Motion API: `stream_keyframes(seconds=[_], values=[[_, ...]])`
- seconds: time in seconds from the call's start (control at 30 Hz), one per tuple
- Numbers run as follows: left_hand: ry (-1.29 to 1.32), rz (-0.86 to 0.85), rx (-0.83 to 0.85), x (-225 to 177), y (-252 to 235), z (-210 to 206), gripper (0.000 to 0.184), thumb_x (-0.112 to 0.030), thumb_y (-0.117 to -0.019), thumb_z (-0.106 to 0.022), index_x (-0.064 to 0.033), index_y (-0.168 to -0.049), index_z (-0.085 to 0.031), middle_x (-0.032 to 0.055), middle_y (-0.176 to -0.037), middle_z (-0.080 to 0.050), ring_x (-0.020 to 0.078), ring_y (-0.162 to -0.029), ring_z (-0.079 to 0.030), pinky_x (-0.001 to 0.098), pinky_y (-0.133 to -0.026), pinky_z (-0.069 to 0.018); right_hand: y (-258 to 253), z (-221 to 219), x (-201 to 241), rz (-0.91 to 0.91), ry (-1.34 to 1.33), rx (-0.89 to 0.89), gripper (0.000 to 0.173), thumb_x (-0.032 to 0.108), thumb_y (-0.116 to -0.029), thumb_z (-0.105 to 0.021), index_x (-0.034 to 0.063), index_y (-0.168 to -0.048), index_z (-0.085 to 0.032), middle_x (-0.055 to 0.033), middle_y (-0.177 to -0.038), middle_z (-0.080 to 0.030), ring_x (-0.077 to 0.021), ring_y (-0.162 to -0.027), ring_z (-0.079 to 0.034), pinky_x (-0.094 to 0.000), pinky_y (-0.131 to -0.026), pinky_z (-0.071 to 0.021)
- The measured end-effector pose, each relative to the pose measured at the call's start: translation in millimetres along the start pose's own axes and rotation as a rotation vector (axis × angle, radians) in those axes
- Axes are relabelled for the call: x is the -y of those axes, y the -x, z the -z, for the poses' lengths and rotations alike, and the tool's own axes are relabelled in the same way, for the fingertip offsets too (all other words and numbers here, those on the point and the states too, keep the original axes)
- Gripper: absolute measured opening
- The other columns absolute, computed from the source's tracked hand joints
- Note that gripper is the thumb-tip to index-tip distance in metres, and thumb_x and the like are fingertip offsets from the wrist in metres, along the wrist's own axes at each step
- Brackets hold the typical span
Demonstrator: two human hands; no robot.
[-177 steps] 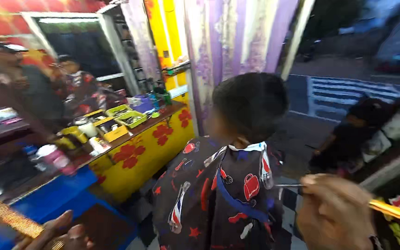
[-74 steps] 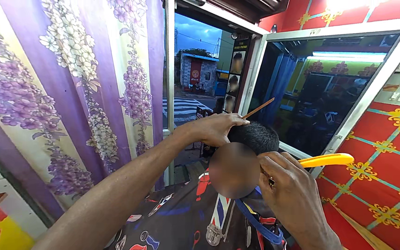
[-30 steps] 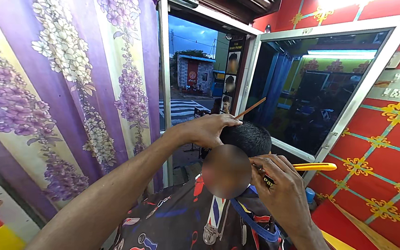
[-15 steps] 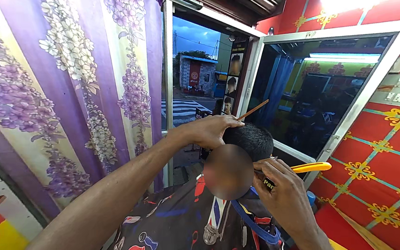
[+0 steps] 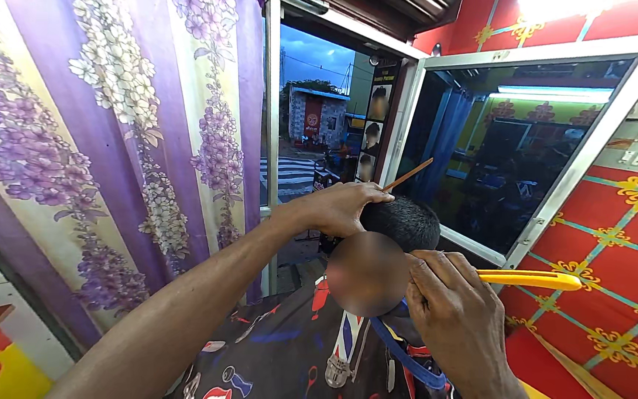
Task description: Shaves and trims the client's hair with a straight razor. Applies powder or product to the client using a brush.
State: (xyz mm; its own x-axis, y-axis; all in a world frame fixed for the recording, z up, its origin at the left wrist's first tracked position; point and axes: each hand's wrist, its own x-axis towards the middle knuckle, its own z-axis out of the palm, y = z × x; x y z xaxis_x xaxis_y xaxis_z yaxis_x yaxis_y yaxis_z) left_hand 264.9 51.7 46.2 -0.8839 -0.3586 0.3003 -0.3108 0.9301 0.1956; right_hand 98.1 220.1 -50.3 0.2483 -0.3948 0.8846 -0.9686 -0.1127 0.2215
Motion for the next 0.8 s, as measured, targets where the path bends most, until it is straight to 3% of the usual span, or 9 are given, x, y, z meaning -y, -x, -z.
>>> stream_keyframes(seconds=[0.33, 0.8], values=[[-0.026, -0.004, -0.006, -2.5, 0.6, -0.4, 0.091, -0.057, -0.0800, -0.081, -0.0136, -0.153, -0.050, 0.0083, -0.154, -0.049, 0.0226, -0.138, -0.051, 0.0515, -0.109, -0.0438, -3.4, 6.6, 1.0, -0.004, 0.016, 0.101, 0.021, 0.020, -0.0966, -0.057, 0.0168, -0.100, -0.077, 0.0003, -0.088, -0.068, -0.0195, -0.079, -0.064, -0.0319, -0.057, -0.0467], [-0.028, 0.008, 0.007, -3.0, -0.5, 0.2, 0.091, -0.057, -0.0796, -0.081, -0.0148, -0.154, -0.049, 0.0074, -0.155, -0.048, 0.0229, -0.138, -0.050, 0.0550, -0.109, -0.0421, 1.4, 1.5, -5.7, -0.033, -0.044, 0.088, 0.022, 0.021, -0.0968, -0.058, 0.0170, -0.105, -0.078, 0.0009, -0.094, -0.070, -0.0196, -0.086, -0.065, -0.0327, -0.062, -0.0499]])
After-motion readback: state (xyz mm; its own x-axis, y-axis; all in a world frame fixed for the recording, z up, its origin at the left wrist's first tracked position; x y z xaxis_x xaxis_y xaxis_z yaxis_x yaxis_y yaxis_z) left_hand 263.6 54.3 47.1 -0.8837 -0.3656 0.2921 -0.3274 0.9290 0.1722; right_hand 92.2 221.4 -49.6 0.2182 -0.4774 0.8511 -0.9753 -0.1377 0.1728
